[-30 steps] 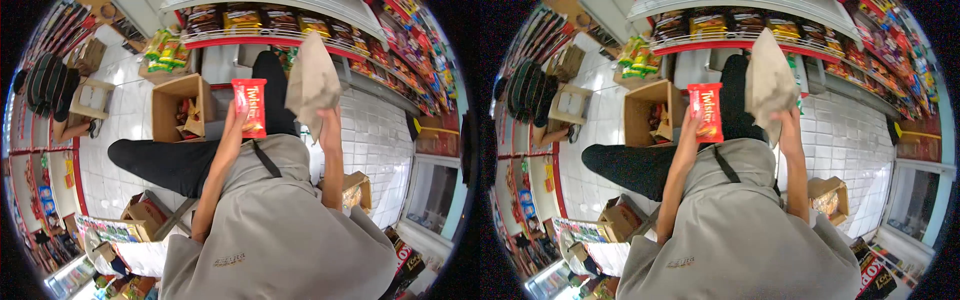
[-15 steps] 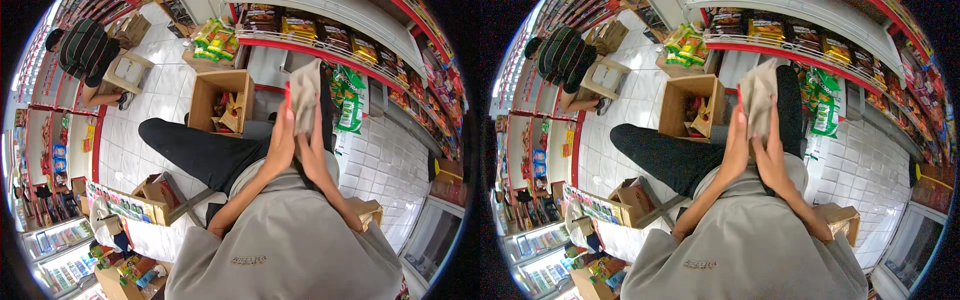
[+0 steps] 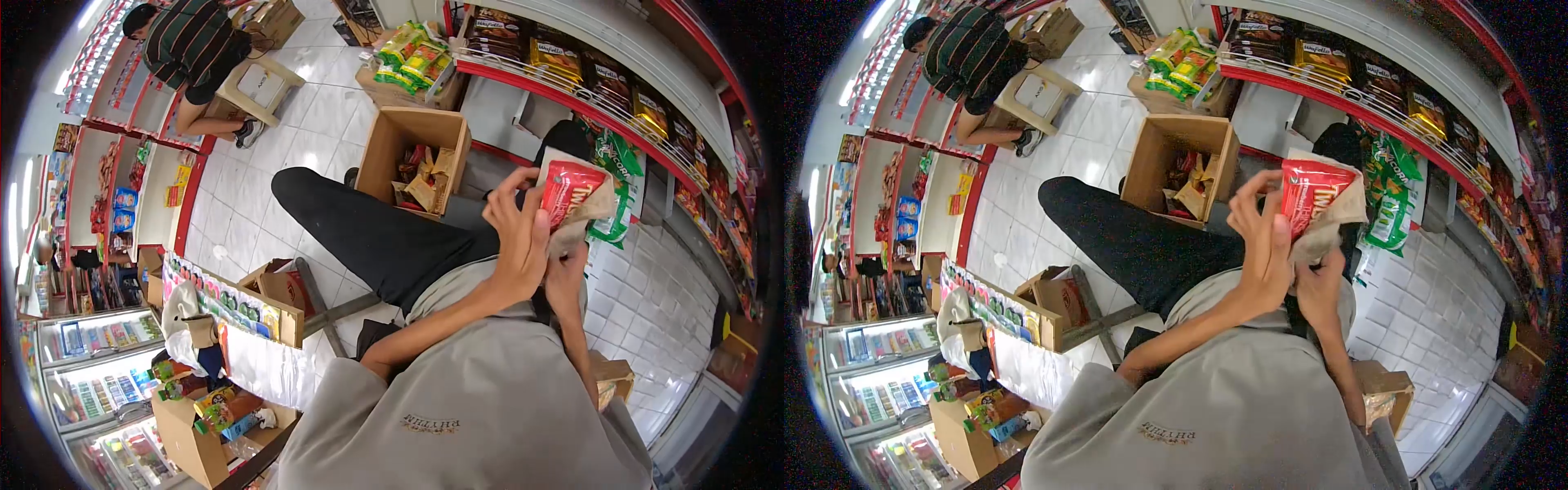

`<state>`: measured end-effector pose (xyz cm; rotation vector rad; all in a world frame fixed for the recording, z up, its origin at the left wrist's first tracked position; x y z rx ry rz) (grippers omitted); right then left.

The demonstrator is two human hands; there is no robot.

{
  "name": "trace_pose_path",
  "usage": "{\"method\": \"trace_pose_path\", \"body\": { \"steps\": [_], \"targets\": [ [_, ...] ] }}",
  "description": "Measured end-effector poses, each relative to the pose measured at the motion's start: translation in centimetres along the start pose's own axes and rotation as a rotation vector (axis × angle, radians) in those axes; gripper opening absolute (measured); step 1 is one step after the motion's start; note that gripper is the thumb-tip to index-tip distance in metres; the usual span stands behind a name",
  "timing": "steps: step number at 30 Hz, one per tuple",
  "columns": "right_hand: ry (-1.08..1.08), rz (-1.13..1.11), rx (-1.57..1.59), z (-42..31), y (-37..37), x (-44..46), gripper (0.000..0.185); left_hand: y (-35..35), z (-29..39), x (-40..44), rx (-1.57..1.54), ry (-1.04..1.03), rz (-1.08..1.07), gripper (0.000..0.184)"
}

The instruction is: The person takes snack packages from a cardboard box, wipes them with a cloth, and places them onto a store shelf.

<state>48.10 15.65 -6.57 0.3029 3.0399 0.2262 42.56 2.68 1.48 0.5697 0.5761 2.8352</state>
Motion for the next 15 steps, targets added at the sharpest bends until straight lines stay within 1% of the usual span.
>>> {"method": "trace_pose_path", "body": {
  "steps": [1,2,4,5,7,9,10,12,13,14,15],
  "targets": [
    [0.003,-0.003,-0.001,0.6,0.9,0.4,0.036,-0.1,-0.2,0.1,-0.070,0.031,-0.001,0.047],
    [-0.010,0.081,-0.015,1.5,2.5,0.9,0.034,0.0,-0.2,0.3,-0.070,0.028,0.005,0.047],
    [-0.035,0.251,-0.045,1.9,4.8,2.1,0.029,0.6,0.3,1.0,-0.116,-0.036,0.081,0.048],
    [-0.034,0.256,-0.050,2.0,5.6,2.3,0.029,0.7,0.7,1.2,-0.143,-0.067,0.113,0.050],
    [-0.074,0.116,-0.265,-1.0,6.6,3.0,0.028,1.9,1.5,2.5,-0.168,-0.098,0.107,0.053],
    [-0.093,0.063,-0.372,-3.5,7.3,3.0,0.028,3.8,2.1,4.1,-0.196,-0.155,0.106,0.060],
    [-0.059,-0.022,-0.288,-4.7,6.9,2.7,0.025,4.3,2.2,4.4,-0.202,-0.161,0.099,0.060],
    [0.014,-0.201,-0.121,-6.4,5.8,2.3,0.021,4.3,2.6,4.9,-0.157,-0.211,-0.137,0.071],
    [0.017,-0.193,-0.124,-6.7,5.8,2.6,0.021,4.7,2.7,5.2,-0.151,-0.227,-0.200,0.074],
    [0.074,-0.216,-0.112,-7.1,5.9,3.1,0.024,5.0,2.7,5.4,-0.146,-0.243,-0.263,0.077],
    [0.123,-0.234,-0.107,-7.4,6.4,3.6,0.027,5.6,2.3,5.6,-0.154,-0.174,-0.262,0.079]
  ]
}}
Point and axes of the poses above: each hand's wrist, its own x-axis towards the middle knuckle, its own y-axis out of the back of the hand, z = x × y, the point moved 4 cm from there along x, towards the middle knuckle, and after that the axes turned 4 degrees about -z, right-handed, at the moved point
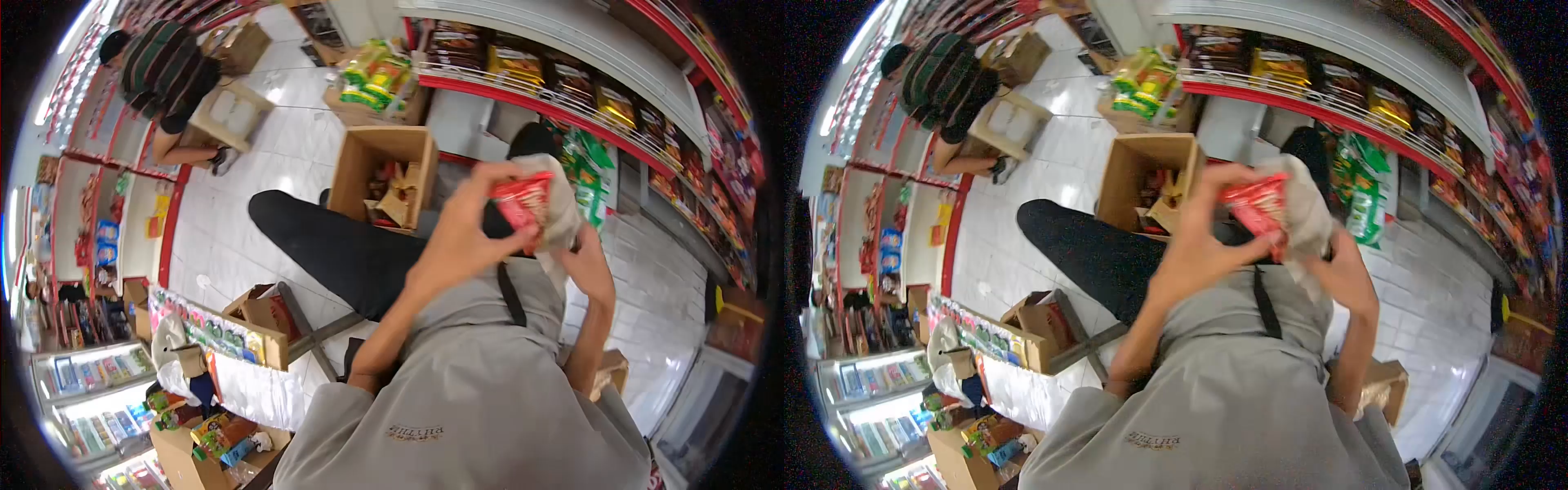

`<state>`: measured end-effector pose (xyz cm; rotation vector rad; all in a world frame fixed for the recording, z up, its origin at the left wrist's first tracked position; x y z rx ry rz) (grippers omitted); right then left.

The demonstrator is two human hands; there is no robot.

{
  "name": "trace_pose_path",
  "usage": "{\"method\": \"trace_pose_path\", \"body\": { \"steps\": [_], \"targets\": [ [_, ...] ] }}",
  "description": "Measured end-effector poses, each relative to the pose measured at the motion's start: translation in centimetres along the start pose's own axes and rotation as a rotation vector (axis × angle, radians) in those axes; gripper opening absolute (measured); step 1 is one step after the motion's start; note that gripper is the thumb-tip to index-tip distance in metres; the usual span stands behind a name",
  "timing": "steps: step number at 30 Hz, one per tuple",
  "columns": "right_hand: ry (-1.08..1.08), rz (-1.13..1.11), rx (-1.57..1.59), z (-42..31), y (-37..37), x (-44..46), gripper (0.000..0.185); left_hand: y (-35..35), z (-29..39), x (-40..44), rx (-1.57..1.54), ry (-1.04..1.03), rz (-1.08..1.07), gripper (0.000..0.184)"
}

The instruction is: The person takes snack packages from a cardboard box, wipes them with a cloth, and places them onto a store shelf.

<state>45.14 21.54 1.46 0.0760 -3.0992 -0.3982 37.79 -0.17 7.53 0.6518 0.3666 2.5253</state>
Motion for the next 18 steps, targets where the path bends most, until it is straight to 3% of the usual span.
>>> {"method": "trace_pose_path", "body": {
  "steps": [2,4,5,6,10,14,16,18],
  "targets": [
    [0.016,0.021,-0.038,1.0,1.5,-0.3,0.030,-0.2,-0.9,0.7,-0.068,0.087,-0.011,0.081],
    [-0.268,0.525,0.216,6.0,3.0,-0.5,0.028,-1.1,-2.2,2.0,-0.330,0.155,0.048,0.081],
    [-0.208,0.486,0.215,6.1,3.4,0.6,0.029,-1.6,-3.0,2.7,-0.547,0.206,0.119,0.079],
    [-0.149,0.442,0.218,5.8,3.3,1.7,0.031,-1.9,-3.3,3.5,-0.574,0.205,0.102,0.079],
    [-0.207,0.558,0.367,4.0,2.3,3.6,0.040,-2.4,-4.3,6.5,-0.584,0.261,0.028,0.071],
    [-0.276,0.444,0.270,5.4,2.4,5.8,0.046,-4.4,-7.0,8.0,-0.552,0.251,-0.115,0.071],
    [-0.136,0.741,0.332,4.9,2.3,6.0,0.046,-4.3,-7.0,7.9,-0.511,0.385,-0.184,0.072],
    [-0.177,0.574,0.239,7.4,2.8,6.3,0.041,-3.2,-8.7,9.1,-0.439,0.358,-0.157,0.071]
  ]
}}
Point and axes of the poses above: each hand's wrist, its own x-axis towards the middle knuckle, its own y-axis out of the back of the hand, z = x × y, the point moved 4 cm from there along x, towards the middle knuckle, and after that the axes turned 4 degrees about -z, right-handed, at the moved point
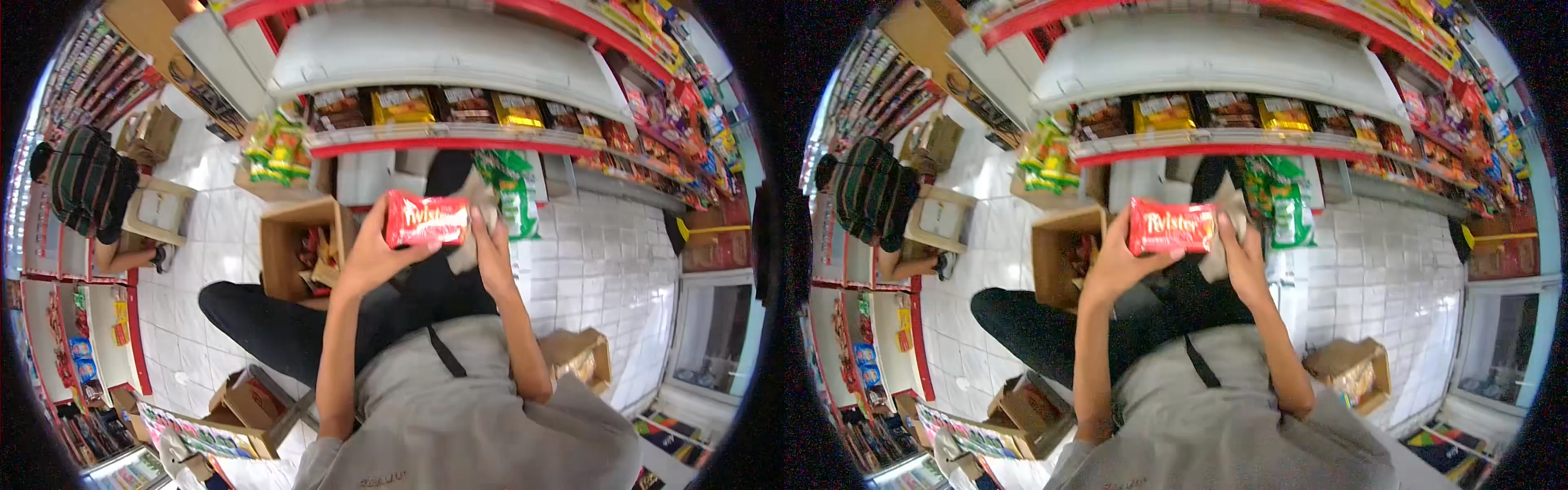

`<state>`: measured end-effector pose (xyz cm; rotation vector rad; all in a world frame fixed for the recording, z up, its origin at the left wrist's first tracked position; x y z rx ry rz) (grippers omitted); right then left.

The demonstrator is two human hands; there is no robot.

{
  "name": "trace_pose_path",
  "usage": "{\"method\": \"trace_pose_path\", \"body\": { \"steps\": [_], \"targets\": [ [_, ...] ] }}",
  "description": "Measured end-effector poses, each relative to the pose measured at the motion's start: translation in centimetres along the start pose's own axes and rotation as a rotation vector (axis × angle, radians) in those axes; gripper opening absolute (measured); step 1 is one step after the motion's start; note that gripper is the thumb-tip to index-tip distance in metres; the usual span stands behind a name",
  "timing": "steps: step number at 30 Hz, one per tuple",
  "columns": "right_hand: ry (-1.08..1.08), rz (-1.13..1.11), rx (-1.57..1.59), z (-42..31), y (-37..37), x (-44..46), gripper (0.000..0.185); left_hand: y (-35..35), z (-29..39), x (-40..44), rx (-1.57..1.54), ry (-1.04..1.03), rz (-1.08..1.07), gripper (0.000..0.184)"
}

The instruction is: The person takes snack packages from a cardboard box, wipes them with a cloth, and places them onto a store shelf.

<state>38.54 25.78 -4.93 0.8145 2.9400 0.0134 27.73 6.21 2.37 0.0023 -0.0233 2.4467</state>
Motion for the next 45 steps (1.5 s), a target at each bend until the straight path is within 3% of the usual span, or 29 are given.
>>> {"method": "trace_pose_path", "body": {
  "steps": [3,5,7,9,12,14,15,18,23,26,27,29,30,31,33,34,36,38,39,40,42,44,45],
  "targets": [
    [-0.098,-0.051,0.098,0.9,-0.4,0.2,0.043,3.3,0.8,3.6,0.098,-0.013,0.056,0.069],
    [-0.339,-0.016,0.501,1.9,-0.7,0.3,0.048,7.3,3.9,7.7,0.117,-0.157,0.166,0.071],
    [-0.307,0.033,0.509,2.6,-0.6,0.8,0.049,11.3,7.2,12.2,0.417,-0.329,0.287,0.070],
    [-0.274,0.149,0.500,3.6,-0.2,0.3,0.051,13.7,10.7,16.5,0.431,-0.301,0.334,0.070],
    [-0.314,0.206,0.540,4.9,0.2,-1.0,0.050,19.8,10.5,25.0,0.639,-0.404,0.417,0.075],
    [-0.322,0.234,0.559,5.4,0.7,-1.3,0.050,21.9,10.0,29.0,1.034,-0.447,0.165,0.084],
    [-0.324,0.231,0.532,5.7,0.8,-1.4,0.051,23.4,9.6,30.2,1.037,-0.452,0.166,0.084],
    [-0.325,0.216,0.481,7.1,1.1,-1.4,0.053,26.6,7.2,32.4,0.837,-0.019,-0.148,0.084],
    [-0.294,0.219,0.394,8.8,1.8,-0.3,0.051,28.1,7.8,30.3,0.898,0.056,-0.308,0.087],
    [-0.272,0.208,0.414,8.5,2.1,0.1,0.048,27.7,8.7,27.1,0.953,-0.141,0.016,0.071],
    [-0.306,0.128,0.566,8.1,1.8,0.3,0.046,26.6,8.7,25.5,0.953,-0.135,0.020,0.071],
    [-0.379,-0.036,0.860,7.1,1.6,0.7,0.043,24.1,10.1,20.5,0.853,-0.445,0.313,0.056],
    [-0.387,-0.041,0.852,7.7,1.9,0.9,0.043,23.5,10.3,17.9,0.796,-0.598,0.461,0.049],
    [-0.287,-0.193,1.111,8.4,1.9,1.3,0.043,23.2,9.0,15.5,0.793,-0.585,0.473,0.049],
    [-0.086,-0.496,1.618,9.1,2.4,1.1,0.042,24.1,5.3,10.4,0.299,-0.505,0.724,0.029],
    [-0.131,-0.499,1.609,9.2,2.5,0.8,0.042,24.8,2.1,8.8,0.300,-0.476,0.753,0.029],
    [-0.025,-0.667,1.653,7.7,1.8,0.5,0.045,27.6,-7.9,3.6,0.118,-0.493,1.036,0.017],
    [-0.002,-0.743,1.689,6.9,1.0,-0.8,0.046,27.7,-17.5,-1.3,0.286,-0.166,1.216,0.017],
    [-0.136,-0.618,1.583,7.2,1.1,-1.4,0.048,26.5,-21.8,-3.0,0.371,0.027,1.199,0.022],
    [-0.257,-0.499,1.463,7.8,1.2,-1.7,0.051,25.8,-26.0,-4.8,0.444,0.215,1.171,0.027],
    [-0.299,-0.362,1.390,11.3,1.7,-2.5,0.053,26.2,-34.9,-5.9,0.746,0.333,0.396,0.039],
    [-0.280,-0.128,1.261,14.0,1.8,-1.0,0.056,22.5,-33.4,-9.1,1.256,0.590,0.184,0.041],
    [-0.277,-0.141,1.255,13.2,0.9,-0.8,0.056,22.3,-35.6,-9.4,1.250,0.587,0.198,0.041]
  ]
}}
Point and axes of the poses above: each hand's wrist, its own x-axis towards the middle knuckle, its own y-axis out of the back of the hand, z = x × y, the point moved 4 cm from there along x, towards the middle knuckle, and after that the axes turned 4 degrees about -z, right-handed, at the moved point
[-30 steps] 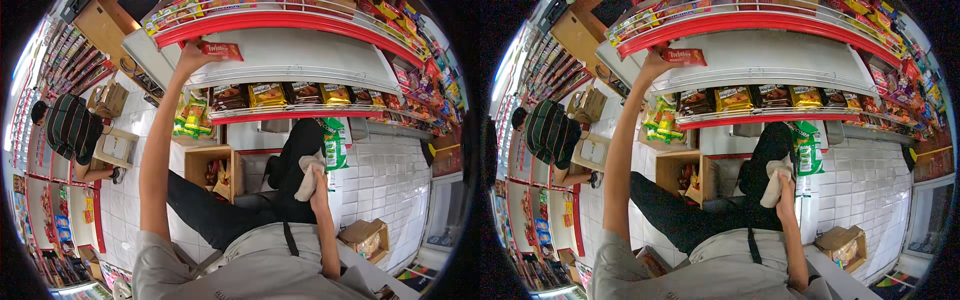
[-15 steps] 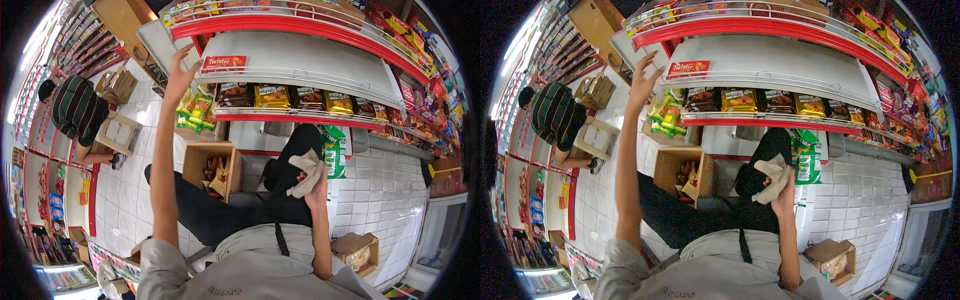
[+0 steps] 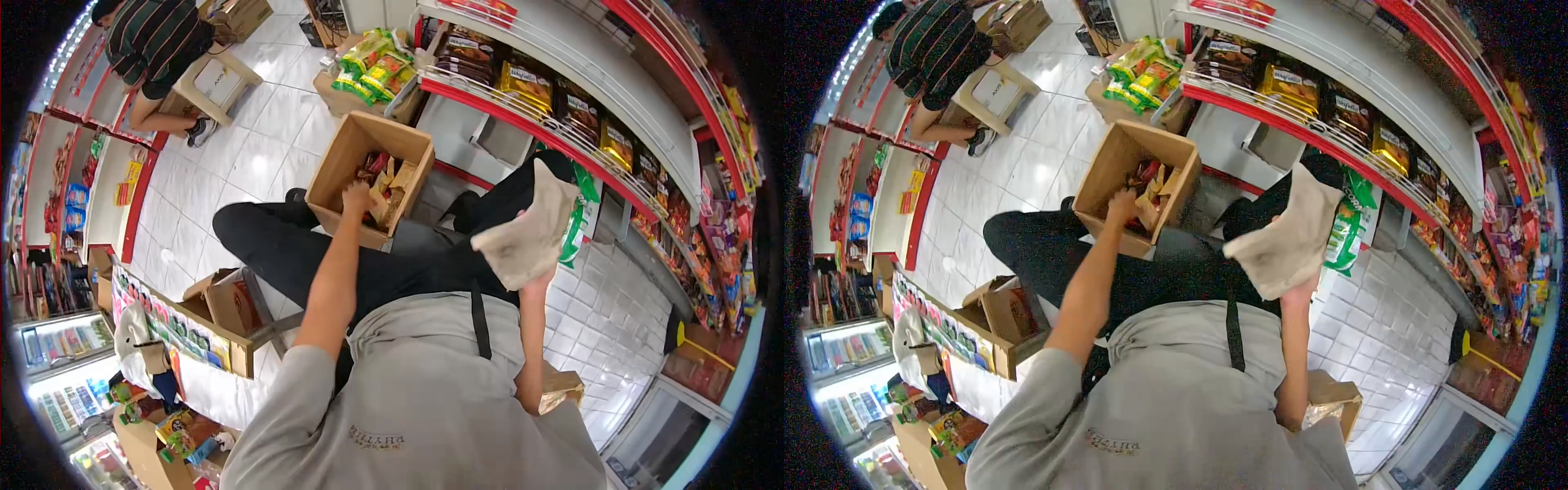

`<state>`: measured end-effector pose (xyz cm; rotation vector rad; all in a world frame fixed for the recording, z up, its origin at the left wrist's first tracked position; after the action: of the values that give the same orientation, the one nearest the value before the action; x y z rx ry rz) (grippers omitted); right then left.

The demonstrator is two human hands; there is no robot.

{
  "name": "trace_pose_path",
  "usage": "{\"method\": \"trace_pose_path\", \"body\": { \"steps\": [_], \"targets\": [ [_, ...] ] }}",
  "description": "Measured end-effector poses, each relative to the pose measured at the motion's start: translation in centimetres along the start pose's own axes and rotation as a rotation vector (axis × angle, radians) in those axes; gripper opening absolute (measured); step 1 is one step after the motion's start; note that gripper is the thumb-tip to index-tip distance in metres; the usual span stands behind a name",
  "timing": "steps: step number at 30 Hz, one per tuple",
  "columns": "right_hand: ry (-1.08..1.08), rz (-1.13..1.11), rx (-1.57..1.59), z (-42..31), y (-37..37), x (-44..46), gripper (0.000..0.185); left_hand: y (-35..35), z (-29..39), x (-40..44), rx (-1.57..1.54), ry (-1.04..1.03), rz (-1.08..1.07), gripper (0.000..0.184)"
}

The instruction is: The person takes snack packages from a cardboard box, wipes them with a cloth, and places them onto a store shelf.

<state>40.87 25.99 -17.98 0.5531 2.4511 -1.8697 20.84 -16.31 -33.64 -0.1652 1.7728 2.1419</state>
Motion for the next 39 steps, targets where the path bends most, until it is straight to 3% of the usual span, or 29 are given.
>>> {"method": "trace_pose_path", "body": {
  "steps": [2,4,7,8,9,11,14,18,20,21,23,25,27,29,30,32,34,35,36,38,39],
  "targets": [
    [-0.218,-0.079,0.049,2.7,-3.8,-1.2,0.057,-6.5,-2.6,1.9,-0.039,0.345,-0.204,0.041],
    [-0.298,-0.099,0.066,3.5,-4.6,-1.4,0.057,-5.5,-1.8,2.9,0.009,0.272,-0.243,0.047],
    [-0.421,-0.471,-0.117,4.1,-5.1,0.0,0.054,-5.3,-0.8,1.6,0.112,0.137,-0.362,0.058],
    [-0.412,-0.450,-0.118,4.1,-4.5,0.5,0.054,-4.7,-1.1,1.6,0.057,0.120,-0.316,0.062],
    [-0.307,-0.171,-0.191,3.8,-3.1,1.5,0.053,-4.3,-1.4,2.1,0.001,0.106,-0.263,0.065],
    [-0.200,0.109,-0.267,3.4,-2.1,1.7,0.052,-7.9,-2.7,4.4,-0.074,0.126,-0.287,0.063],
    [-0.196,0.091,-0.343,4.2,-4.8,2.1,0.055,-11.9,-4.3,7.1,-0.229,0.174,-0.287,0.057],
    [-0.192,-0.084,-0.218,3.4,-5.0,1.6,0.055,-9.4,-3.2,7.1,-0.295,0.025,-0.340,0.043],
    [-0.176,-0.099,-0.168,3.1,-5.1,1.2,0.056,-5.6,-0.1,3.3,0.214,0.020,-0.331,0.041],
    [-0.170,-0.102,-0.122,3.0,-5.2,1.0,0.057,-5.3,0.1,2.9,0.223,0.007,-0.317,0.041],
    [-0.130,-0.107,-0.072,2.0,-5.7,0.3,0.057,-4.2,-0.3,3.2,-0.170,0.065,-0.088,0.031],
    [-0.154,-0.203,0.003,1.1,-6.9,-1.2,0.059,1.4,0.7,2.3,-0.236,-0.029,-0.161,0.032],
    [-0.123,-0.265,0.020,-1.2,-9.1,-2.1,0.059,5.7,0.5,2.2,-0.418,0.010,-0.174,0.037],
    [-0.052,-0.362,-0.025,-2.9,-13.4,-4.2,0.061,11.7,2.4,0.0,-0.491,-0.179,0.193,0.033],
    [-0.020,-0.409,-0.039,-3.3,-14.9,-5.3,0.062,14.8,4.7,-2.5,-0.481,-0.206,0.190,0.033],
    [0.072,-0.423,-0.051,-4.0,-16.5,-7.1,0.063,21.4,11.2,-9.3,-0.964,-0.195,0.486,0.026],
    [0.178,-0.442,-0.102,-4.3,-17.6,-8.4,0.065,22.8,18.0,-14.0,-1.355,-0.252,0.392,0.023],
    [0.188,-0.451,-0.099,-3.5,-17.7,-9.0,0.065,22.6,21.2,-14.8,-1.643,-0.304,0.242,0.021],
    [0.271,-0.292,-0.533,-2.2,-17.2,-9.3,0.064,22.5,24.3,-15.7,-1.923,-0.355,0.069,0.020],
    [0.451,-0.137,-1.050,0.8,-17.3,-9.0,0.065,24.0,30.0,-20.1,-2.081,-0.454,0.073,0.014],
    [0.519,-0.137,-1.089,1.5,-18.0,-8.8,0.065,23.9,32.0,-21.8,-2.074,-0.484,0.051,0.014]
  ]
}}
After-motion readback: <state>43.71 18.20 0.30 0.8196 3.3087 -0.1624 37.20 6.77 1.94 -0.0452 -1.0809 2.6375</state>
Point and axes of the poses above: each hand's wrist, its own x-axis towards the middle knuckle, its own y-axis out of the back of the hand, z = x × y, the point moved 4 cm from there along x, towards the middle knuckle, and after that the axes turned 4 degrees about -z, right-handed, at the moved point
